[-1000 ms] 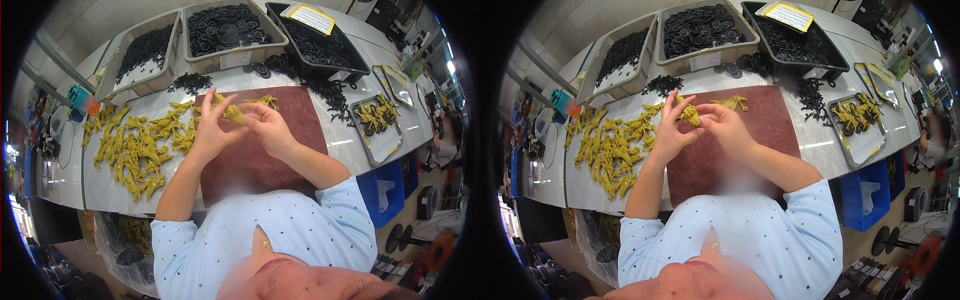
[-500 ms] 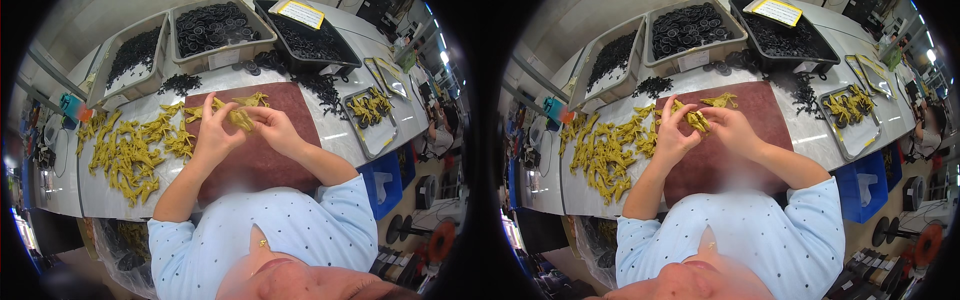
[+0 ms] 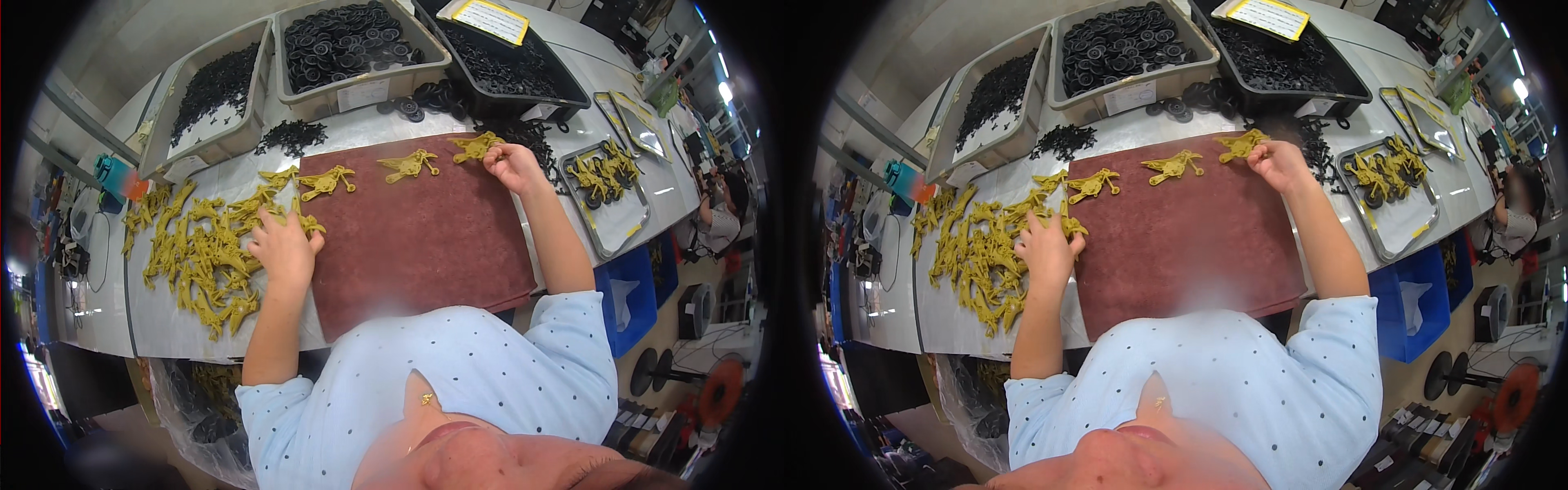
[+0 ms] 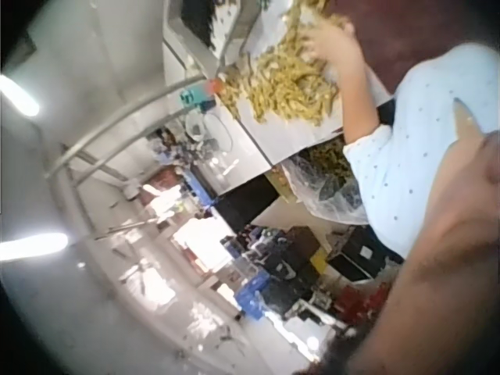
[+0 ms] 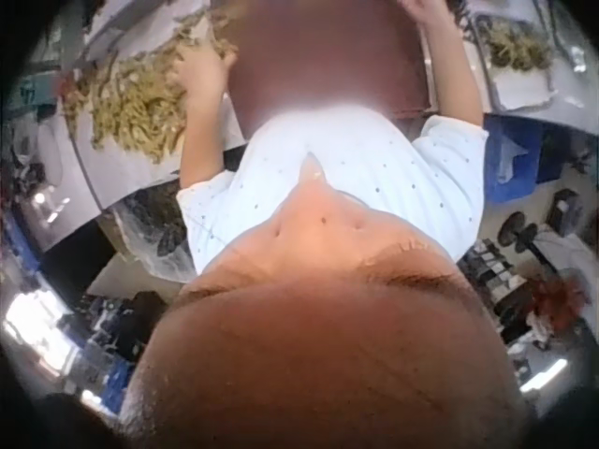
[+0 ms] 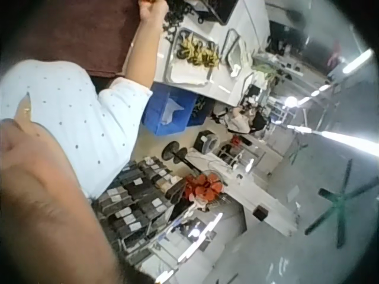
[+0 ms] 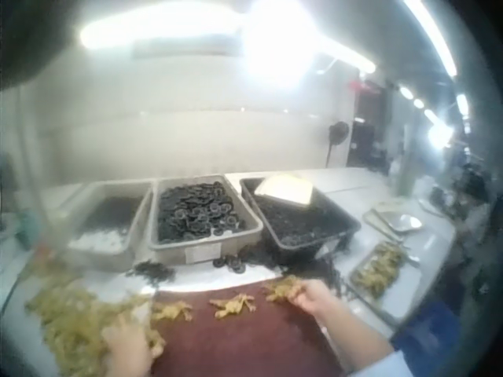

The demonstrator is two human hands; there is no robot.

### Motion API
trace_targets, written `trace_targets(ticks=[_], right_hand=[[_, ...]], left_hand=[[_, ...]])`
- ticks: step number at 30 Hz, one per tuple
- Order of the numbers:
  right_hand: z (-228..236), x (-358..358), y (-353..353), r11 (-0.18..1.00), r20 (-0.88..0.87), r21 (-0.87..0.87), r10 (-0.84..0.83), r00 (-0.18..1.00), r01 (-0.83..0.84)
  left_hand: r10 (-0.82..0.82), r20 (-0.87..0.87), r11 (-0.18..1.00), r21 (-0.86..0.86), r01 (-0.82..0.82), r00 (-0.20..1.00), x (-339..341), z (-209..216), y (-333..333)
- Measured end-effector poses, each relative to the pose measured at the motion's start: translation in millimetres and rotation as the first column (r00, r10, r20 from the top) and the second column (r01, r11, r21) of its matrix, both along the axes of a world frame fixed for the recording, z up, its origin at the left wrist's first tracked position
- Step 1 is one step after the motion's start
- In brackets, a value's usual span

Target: Assembling small plastic toy motorcycles by attaching components such as wheels and frames.

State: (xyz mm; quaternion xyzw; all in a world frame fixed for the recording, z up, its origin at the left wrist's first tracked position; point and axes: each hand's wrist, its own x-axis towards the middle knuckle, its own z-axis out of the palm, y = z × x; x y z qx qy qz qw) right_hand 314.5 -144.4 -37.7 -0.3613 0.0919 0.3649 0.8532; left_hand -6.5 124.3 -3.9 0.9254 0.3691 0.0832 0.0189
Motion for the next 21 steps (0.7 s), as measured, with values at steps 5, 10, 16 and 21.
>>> trace_targets(ticks=[5,10,16,21], right_hand=[[-5.6,-1.0,1.5,0.927,0.158,-0.374,0.104,0.982,-0.038],[-19.7,3.4,0.1,0.770,0.379,-0.637,0.267,0.886,0.041],[-8.0,-3.6,7.5,0.843,0.432,-0.536,0.224,0.874,0.050],[-14.8,-13.9,14.9,0.470,0.501,-0.833,0.419,0.757,0.291]], left_hand=[[-0.176,-0.116,0.975,0.113,0.189,0.977,21.1,24.1,-18.1],[-0.580,0.206,0.812,0.064,0.581,0.788,103.6,5.3,-32.9],[-0.685,0.130,0.726,0.038,0.687,0.717,165.4,-42.1,-39.3],[-0.717,0.170,0.696,0.123,0.708,0.676,171.0,-49.5,-30.4]])
